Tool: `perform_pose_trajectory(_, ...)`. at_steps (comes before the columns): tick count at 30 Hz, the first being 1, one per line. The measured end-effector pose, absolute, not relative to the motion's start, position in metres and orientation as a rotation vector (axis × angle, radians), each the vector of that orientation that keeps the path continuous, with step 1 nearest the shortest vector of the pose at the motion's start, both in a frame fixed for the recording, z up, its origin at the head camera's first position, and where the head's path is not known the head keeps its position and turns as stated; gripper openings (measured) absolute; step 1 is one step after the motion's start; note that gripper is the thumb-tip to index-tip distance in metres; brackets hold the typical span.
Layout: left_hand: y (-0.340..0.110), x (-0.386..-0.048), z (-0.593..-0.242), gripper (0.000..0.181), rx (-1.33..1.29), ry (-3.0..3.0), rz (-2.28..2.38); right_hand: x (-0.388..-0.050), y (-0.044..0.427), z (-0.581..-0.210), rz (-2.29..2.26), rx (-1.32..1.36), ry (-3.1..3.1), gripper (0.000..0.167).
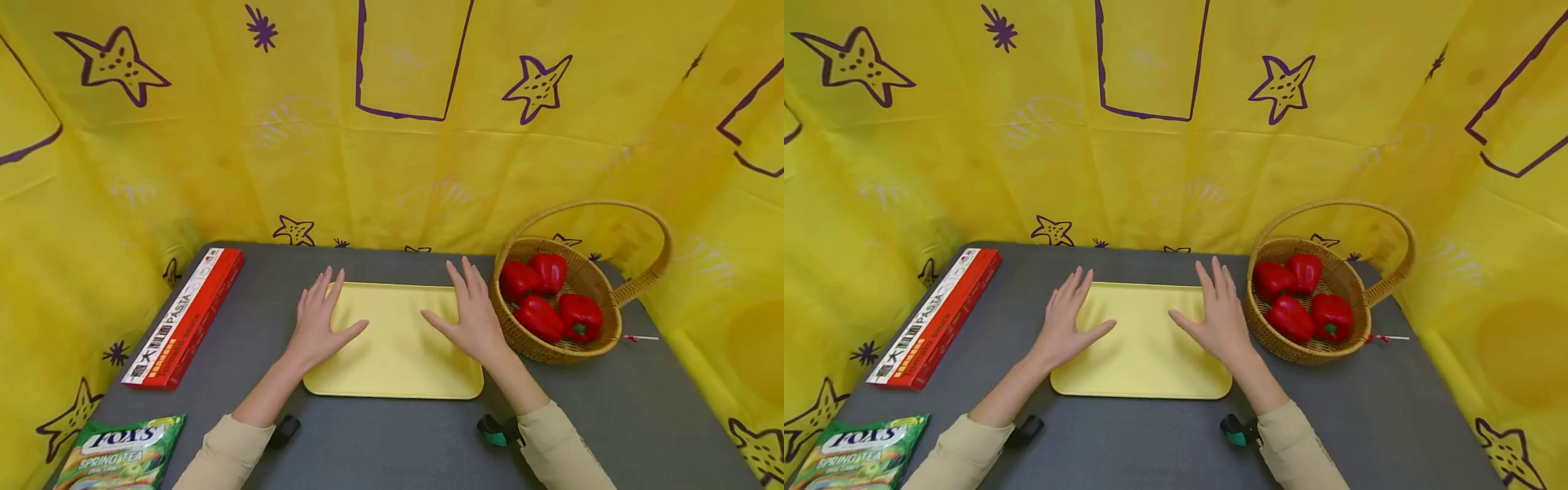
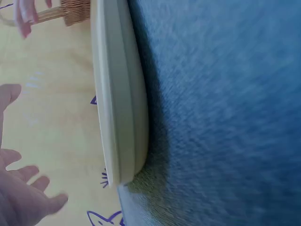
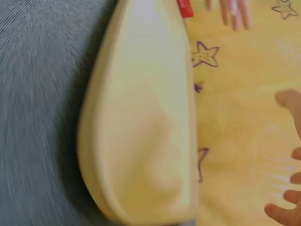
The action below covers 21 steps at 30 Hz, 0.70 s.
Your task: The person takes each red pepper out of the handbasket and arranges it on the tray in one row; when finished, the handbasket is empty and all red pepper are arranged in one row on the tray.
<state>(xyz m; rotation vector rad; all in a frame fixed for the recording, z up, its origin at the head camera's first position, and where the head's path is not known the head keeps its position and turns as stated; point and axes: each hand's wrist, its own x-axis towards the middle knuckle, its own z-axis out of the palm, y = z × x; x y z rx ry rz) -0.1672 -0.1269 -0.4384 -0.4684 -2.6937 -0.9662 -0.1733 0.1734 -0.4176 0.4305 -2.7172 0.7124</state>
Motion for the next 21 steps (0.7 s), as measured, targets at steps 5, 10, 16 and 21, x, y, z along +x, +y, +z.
perform_pose_trajectory(5,-0.141,-0.158,-0.44,0.084,-0.441,-2.544,-1.316,-0.169,0.207,-0.397,0.826,0.491,-2.577,0.063)
perform_pose_trajectory(10,-0.153,-0.151,-0.444,0.093,-0.408,-2.633,-1.429,-0.172,0.249,-0.379,0.814,0.435,-2.642,0.046)
perform_pose_trajectory(16,-0.169,-0.144,-0.456,0.118,-0.457,-2.892,-1.484,-0.177,0.296,-0.359,0.677,0.378,-2.984,0.055)
perform_pose_trajectory(21,-0.181,-0.141,-0.469,0.123,-0.555,-3.015,-1.492,-0.179,0.311,-0.353,0.552,0.398,-3.182,0.071)
